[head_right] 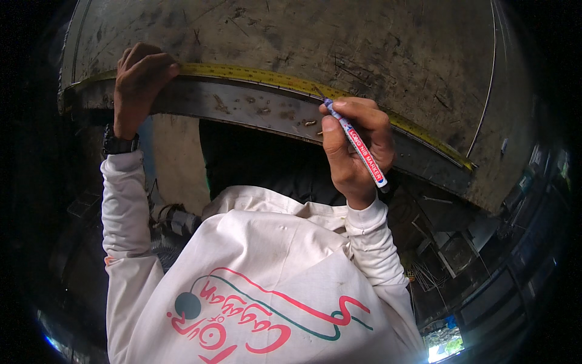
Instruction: The person measures a curved metal sheet with a yellow tape measure and marks points along the curve using a white marker. They repeatedly reposition the tape and mark multiple locations on the sheet's surface.
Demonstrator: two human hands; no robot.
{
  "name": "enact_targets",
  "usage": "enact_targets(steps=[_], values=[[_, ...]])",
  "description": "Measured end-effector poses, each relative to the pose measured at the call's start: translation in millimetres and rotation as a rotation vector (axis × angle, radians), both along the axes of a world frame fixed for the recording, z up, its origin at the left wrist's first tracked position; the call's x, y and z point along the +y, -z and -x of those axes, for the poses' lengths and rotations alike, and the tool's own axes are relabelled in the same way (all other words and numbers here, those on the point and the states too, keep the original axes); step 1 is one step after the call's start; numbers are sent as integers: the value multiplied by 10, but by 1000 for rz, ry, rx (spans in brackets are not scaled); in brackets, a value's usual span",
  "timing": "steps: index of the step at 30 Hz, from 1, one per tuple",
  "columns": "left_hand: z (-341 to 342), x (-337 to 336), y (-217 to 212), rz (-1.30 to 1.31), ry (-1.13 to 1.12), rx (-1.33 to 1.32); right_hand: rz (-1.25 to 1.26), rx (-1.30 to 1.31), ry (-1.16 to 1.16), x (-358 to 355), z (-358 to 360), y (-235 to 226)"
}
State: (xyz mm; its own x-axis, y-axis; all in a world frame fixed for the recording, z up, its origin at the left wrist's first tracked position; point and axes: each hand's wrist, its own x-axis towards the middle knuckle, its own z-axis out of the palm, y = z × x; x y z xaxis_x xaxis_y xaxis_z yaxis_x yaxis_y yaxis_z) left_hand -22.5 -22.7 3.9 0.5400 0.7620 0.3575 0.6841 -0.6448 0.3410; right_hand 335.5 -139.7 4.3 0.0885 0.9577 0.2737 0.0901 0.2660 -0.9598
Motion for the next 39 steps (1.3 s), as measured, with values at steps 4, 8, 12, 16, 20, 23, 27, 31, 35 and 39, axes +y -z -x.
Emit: enact_targets(steps=[4, 8, 12, 16, 20, 23, 27, 31, 35, 39], values=[[18, -8, 5, -6, -5, 13, -22, -75, 49, 10, -40, -54], [24, -13, 17, -14, 0, -5, -22, -120, 77, 22, -51, -87], [28, -21, 42, -11, -21, -11, -46, -192, 71, 64, 5, -90], [29, -20, 40, -44, -11, -13, -112, -300, 40, 235, 55, -76], [44, -17, 69, -52, -3, -20, -90, -559, -22, 488, 144, -215], [32, -6, 66, -67, 2, -28, -78, -557, -214, 667, 230, -241], [36, -4, 88, -63, -7, -32, -72, -574, -298, 764, 361, -151], [32, -2, 81, -19, -16, -56, -81, -618, -295, 780, 413, -131], [43, -3, 94, -61, 3, -39, -40, -595, -304, 793, 420, -154], [21, -11, 101, -15, -18, -56, -49, -615, -289, 783, 427, -137]])
